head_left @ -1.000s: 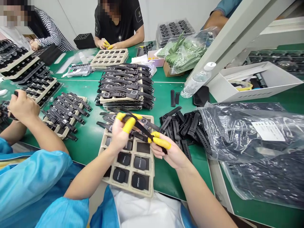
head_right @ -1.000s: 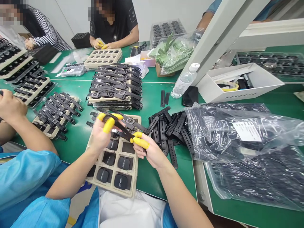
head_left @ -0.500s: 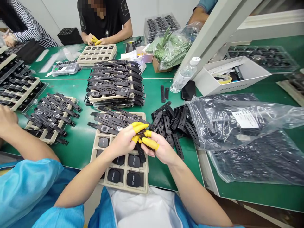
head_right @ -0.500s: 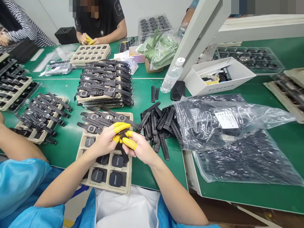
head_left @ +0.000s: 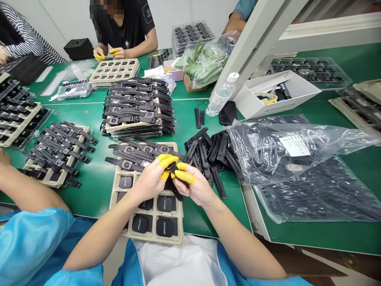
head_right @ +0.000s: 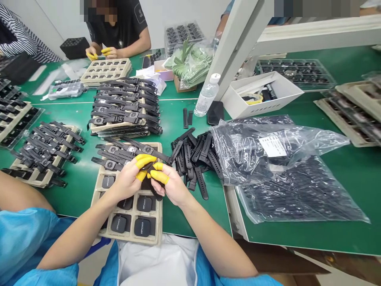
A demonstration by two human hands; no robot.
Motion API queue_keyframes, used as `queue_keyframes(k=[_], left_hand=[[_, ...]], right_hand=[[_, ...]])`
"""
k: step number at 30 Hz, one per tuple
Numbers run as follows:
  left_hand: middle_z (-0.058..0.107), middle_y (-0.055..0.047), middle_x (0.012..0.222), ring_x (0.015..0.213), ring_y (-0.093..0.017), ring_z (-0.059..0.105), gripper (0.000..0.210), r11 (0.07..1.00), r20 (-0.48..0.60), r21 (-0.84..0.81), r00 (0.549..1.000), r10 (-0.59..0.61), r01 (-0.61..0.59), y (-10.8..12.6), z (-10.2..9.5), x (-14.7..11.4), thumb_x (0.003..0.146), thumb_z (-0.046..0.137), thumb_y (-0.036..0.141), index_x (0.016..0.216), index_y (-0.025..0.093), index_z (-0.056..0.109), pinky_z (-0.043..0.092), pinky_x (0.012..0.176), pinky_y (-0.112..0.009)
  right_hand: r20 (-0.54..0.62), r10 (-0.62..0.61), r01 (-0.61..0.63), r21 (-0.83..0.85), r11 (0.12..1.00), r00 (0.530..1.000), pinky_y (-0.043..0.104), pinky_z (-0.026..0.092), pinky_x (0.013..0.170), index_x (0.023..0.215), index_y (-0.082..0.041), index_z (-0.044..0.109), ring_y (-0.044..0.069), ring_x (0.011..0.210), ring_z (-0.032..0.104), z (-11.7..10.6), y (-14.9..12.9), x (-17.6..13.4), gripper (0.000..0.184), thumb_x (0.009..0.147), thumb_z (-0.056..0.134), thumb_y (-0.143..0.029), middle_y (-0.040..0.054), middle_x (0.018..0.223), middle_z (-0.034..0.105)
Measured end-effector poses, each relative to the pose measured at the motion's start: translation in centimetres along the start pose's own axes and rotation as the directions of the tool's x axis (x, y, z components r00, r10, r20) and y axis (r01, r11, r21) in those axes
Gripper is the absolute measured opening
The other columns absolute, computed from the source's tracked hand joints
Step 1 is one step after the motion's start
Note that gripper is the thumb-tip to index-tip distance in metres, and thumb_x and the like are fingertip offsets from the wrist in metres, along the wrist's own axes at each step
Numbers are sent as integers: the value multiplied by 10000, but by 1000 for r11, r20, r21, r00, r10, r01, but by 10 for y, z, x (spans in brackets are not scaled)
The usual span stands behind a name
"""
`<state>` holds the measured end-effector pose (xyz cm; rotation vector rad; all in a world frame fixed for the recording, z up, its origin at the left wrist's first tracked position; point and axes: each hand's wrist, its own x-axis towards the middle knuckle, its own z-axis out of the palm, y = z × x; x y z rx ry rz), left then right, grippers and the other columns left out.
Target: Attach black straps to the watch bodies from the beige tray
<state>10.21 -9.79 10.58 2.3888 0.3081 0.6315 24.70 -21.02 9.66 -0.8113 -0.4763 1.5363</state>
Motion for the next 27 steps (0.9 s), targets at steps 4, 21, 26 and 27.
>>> queue_keyframes(k=[4,21,26,27], left_hand=[[572,-145,1313,1219,-245,602,520,999,13,17,999,33,-33,5,-2,1,984,403,96,1488,212,462,561,1031,-414],[575,-168,1269,1180,-267,601,469,997,104,46,993,62,-67,12,-10,4,1003,441,213,1468,154,453,567,1008,-439],[568,-169,1422,1320,-281,576,550,994,86,104,996,15,-24,17,-16,5,1027,428,211,1571,206,344,535,1082,-441],[580,-165,1429,1309,-278,593,545,988,92,156,996,-19,5,18,-21,6,1029,423,207,1569,206,348,545,1067,-429]], right_hand=[[-22,-22,23,79,997,1000,170,204,365,829,-216,517,59,377,236,2,1,-1,309,852,742,-427,-103,456,424],[-10,-55,54,-64,996,998,189,220,372,834,-222,520,64,366,224,-3,3,0,333,890,706,-491,-122,439,389],[9,-379,320,-558,766,925,258,423,557,922,-212,604,128,553,504,-14,-8,-1,275,928,693,-473,-30,656,604],[51,-410,334,-677,656,910,268,436,603,951,-206,633,139,615,535,-18,-13,-2,251,934,693,-449,-8,731,641]])
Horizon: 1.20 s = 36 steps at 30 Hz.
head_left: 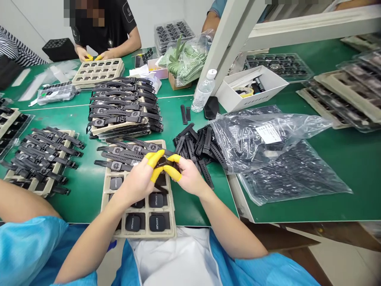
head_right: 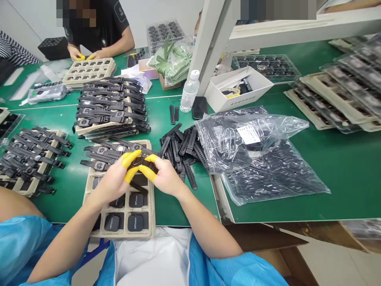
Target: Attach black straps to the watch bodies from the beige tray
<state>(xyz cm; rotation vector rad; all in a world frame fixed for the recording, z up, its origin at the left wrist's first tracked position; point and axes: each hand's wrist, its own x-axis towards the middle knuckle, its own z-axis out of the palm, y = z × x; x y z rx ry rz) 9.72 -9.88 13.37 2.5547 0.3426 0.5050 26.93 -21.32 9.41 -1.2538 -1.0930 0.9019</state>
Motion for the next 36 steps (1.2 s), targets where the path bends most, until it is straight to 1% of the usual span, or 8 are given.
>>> queue_keyframes(k=[4,9,14,19,25,29,33,36], left_hand=[[682,-121,1313,1091,-257,703,467,958,120,251,977,-174,140,-3,-33,-1,1009,434,200,1473,194,481,596,910,-373],[719,-109,1087,1012,-266,677,307,878,270,471,933,-239,88,-19,-62,-5,971,442,146,1163,193,678,552,884,-379],[707,-76,1029,912,-227,655,227,933,389,330,880,-272,142,-26,-64,-13,1017,445,201,1141,199,635,517,802,-335],[658,-65,938,879,-227,601,341,933,477,356,869,-129,-57,-24,-50,-19,952,415,41,1074,210,684,463,780,-339],[651,-128,1014,955,-291,557,204,779,231,610,973,-3,-142,-20,-28,-29,1011,501,185,1075,173,694,468,846,-429],[633,-160,1060,1007,-316,539,164,724,39,689,999,-3,-25,-8,-30,-47,1012,544,266,1004,159,667,473,872,-462],[649,-139,1027,963,-302,552,165,738,208,671,974,-91,-75,2,-39,-60,1005,531,234,1007,152,674,479,803,-431],[658,-140,972,962,-320,570,167,717,351,690,912,-211,-100,6,-39,-60,970,527,165,961,149,693,481,793,-442]], right_hand=[[146,-95,146,-392,908,985,276,409,635,1030,-189,696,146,658,529,-28,0,3,211,988,622,-383,24,844,674],[242,-100,217,-525,823,965,282,399,633,969,-168,721,154,677,537,-46,1,2,279,1029,533,-365,58,892,642],[363,51,152,-508,848,930,278,393,613,1055,-186,697,159,645,571,-53,-10,-3,219,1019,518,-309,38,832,696],[488,287,42,-558,829,824,266,325,536,963,-210,616,141,549,515,-55,-14,-6,75,959,612,-285,-34,675,672],[363,266,-17,-564,826,893,277,399,580,900,-221,621,156,610,558,-57,-9,-3,154,925,673,-364,-19,713,639],[-61,16,-53,-673,737,998,392,519,847,1072,-216,630,271,963,640,-85,-4,-4,243,917,666,-400,99,1052,672],[-173,-78,-105,-838,535,982,566,409,1086,1246,-189,586,405,1296,471,-121,18,-11,434,869,691,-376,197,1312,560],[-163,-44,-117,-847,519,986,595,388,1104,1249,-203,594,406,1307,458,-135,36,-13,396,889,657,-355,190,1332,552]])
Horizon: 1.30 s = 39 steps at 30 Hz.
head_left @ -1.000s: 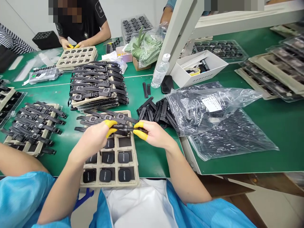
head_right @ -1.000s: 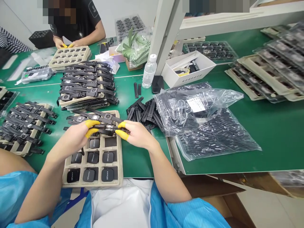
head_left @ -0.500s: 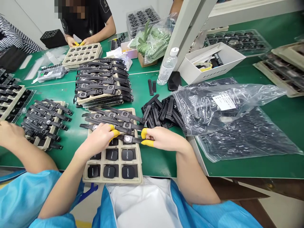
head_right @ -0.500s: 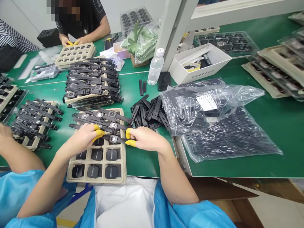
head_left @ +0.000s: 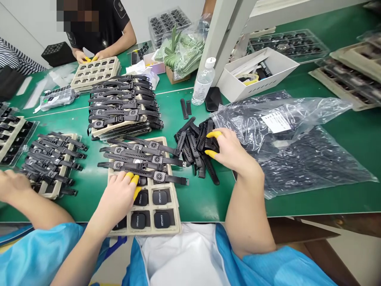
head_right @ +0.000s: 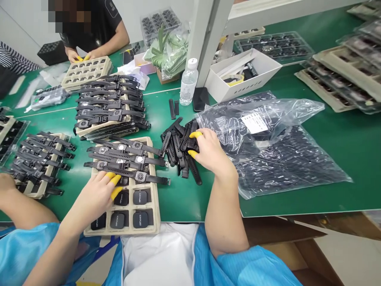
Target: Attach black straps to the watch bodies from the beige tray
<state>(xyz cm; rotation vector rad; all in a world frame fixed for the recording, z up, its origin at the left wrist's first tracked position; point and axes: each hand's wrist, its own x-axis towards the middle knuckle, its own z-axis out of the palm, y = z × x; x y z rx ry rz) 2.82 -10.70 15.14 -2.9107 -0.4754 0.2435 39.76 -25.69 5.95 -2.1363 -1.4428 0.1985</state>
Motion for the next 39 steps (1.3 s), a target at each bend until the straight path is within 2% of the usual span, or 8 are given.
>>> queue_keyframes(k=[8,14,17,20,22,28,33,39], left_hand=[[647,-135,890,882,-314,589,182,997,113,6,990,-83,83,12,-3,17,966,510,166,868,166,663,476,733,-430],[652,-106,851,834,-293,616,224,993,75,-110,997,-31,39,0,-22,10,996,470,196,829,180,618,508,723,-415],[684,-89,915,830,-249,652,176,955,-51,-292,996,-77,59,-7,-46,17,1005,441,225,999,185,613,527,716,-359],[701,-62,893,779,-221,698,221,851,-91,-514,979,-182,111,-4,-56,43,1012,453,268,1186,191,564,541,691,-315],[718,-79,949,828,-237,726,253,765,-88,-636,975,-205,103,1,-48,65,1011,470,276,1240,191,534,566,716,-327],[642,-150,1304,1219,-253,648,430,588,-256,-794,962,-91,-156,21,5,101,964,435,125,1387,181,485,569,1025,-419],[612,-150,1334,1284,-258,593,491,580,-365,-765,931,-30,-281,23,17,94,944,415,91,1414,192,513,538,1098,-451],[627,-160,1312,1272,-256,596,416,584,-408,-753,912,-51,-304,22,16,93,989,393,129,1378,170,534,548,1089,-436]], right_hand=[[-212,71,-13,264,965,975,532,484,1040,1097,-236,703,322,1152,633,-5,-9,7,215,971,580,-359,129,1190,706],[-505,385,164,744,647,773,472,531,996,1018,-226,672,257,1026,726,-9,-51,12,200,959,672,-417,92,1053,779],[-347,383,239,923,303,856,436,591,810,954,-243,600,228,756,729,-5,-81,10,230,950,688,-456,31,798,756],[-54,210,49,998,32,976,298,481,483,926,-253,585,146,458,519,3,-111,2,243,951,687,-473,-49,579,587],[135,82,-131,990,-56,987,245,353,399,912,-247,579,114,414,394,13,-126,-4,271,941,690,-493,-64,553,512],[446,-138,-451,893,-3,884,226,288,394,907,-215,557,93,409,369,40,-138,-15,312,941,667,-505,-51,566,539],[467,-160,-457,884,97,870,237,271,395,876,-199,576,98,389,360,42,-131,-14,340,938,666,-520,-47,501,530],[486,-128,-485,874,42,865,228,236,393,896,-194,584,86,376,331,45,-132,-16,330,924,686,-507,-54,480,517]])
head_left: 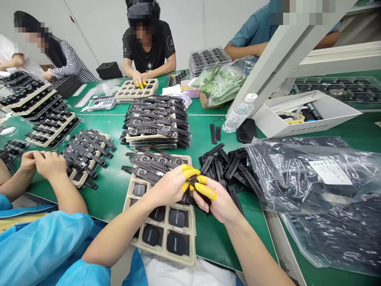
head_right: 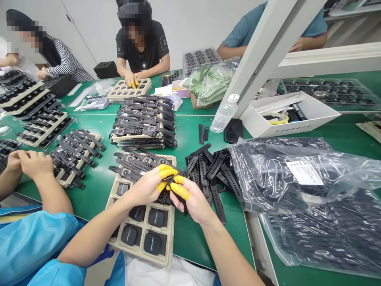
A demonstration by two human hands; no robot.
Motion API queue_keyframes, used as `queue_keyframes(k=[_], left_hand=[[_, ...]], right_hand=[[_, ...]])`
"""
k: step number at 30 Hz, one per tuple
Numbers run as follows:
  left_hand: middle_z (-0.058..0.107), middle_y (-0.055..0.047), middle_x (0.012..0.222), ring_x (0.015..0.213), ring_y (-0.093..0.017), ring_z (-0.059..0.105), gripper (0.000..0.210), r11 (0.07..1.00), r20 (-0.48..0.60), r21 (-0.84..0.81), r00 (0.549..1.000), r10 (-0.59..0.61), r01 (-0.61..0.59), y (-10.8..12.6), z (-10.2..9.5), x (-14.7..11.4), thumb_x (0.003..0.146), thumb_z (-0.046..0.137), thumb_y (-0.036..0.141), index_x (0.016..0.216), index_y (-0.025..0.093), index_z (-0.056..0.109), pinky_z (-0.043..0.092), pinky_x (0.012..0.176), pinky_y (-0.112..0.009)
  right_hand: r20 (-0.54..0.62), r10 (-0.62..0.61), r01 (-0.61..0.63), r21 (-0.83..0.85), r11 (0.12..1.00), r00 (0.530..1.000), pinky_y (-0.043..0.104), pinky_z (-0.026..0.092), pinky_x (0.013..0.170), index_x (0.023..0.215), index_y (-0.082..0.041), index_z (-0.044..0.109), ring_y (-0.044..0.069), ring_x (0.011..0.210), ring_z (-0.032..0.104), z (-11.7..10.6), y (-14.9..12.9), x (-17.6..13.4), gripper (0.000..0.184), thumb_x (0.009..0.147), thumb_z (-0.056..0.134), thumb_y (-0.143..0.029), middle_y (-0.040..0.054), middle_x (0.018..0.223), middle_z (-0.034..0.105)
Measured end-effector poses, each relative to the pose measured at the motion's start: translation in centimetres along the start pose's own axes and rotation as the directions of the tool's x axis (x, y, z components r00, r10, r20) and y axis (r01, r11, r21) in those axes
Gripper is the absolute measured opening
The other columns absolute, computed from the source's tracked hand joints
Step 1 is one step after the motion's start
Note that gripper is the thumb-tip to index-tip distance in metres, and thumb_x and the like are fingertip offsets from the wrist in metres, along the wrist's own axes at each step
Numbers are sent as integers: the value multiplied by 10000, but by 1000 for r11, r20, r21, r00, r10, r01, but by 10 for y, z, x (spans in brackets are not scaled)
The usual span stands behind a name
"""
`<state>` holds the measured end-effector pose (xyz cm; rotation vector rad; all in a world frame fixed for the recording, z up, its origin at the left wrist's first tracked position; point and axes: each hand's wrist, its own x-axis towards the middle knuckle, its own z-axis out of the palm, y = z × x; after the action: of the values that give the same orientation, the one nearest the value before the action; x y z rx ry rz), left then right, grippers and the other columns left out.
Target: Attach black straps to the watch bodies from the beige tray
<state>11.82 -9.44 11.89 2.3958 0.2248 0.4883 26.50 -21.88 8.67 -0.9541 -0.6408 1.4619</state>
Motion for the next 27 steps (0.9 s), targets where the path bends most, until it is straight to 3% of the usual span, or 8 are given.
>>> queue_keyframes(k=[7,11,15,20,27], left_hand=[[604,-181,1295,1258,-291,582,452,998,1,51,999,-33,33,4,5,0,982,405,152,1424,156,504,540,1081,-488],[581,-190,1311,1264,-293,561,465,1000,28,20,1000,8,-8,7,0,1,1016,393,219,1473,156,456,524,1092,-498],[599,-196,1235,1187,-297,568,409,990,29,135,999,36,-39,7,-4,2,1002,410,220,1379,107,523,552,1031,-484],[613,-164,1146,1102,-285,590,342,967,116,253,993,-18,-12,7,-7,4,963,481,214,1275,123,590,585,947,-444],[627,-186,1267,1201,-269,603,376,997,79,65,996,37,-42,2,-11,2,1026,401,216,1370,125,520,555,1022,-433]], right_hand=[[-15,28,-25,144,989,999,206,210,359,870,-206,573,75,375,252,4,-9,-1,343,880,729,-511,-77,463,440],[-17,40,-36,169,985,999,186,199,350,852,-210,553,66,384,234,3,-12,0,338,872,741,-490,-78,474,443],[20,72,-74,159,984,997,172,211,342,809,-205,543,55,384,217,1,-13,2,357,875,743,-493,-80,474,445],[36,99,-103,124,987,994,164,210,342,793,-199,541,47,380,210,0,-13,3,377,881,744,-504,-82,475,458],[8,46,-46,49,998,999,186,237,352,867,-203,550,61,361,275,1,-9,1,393,897,713,-559,-79,473,481]])
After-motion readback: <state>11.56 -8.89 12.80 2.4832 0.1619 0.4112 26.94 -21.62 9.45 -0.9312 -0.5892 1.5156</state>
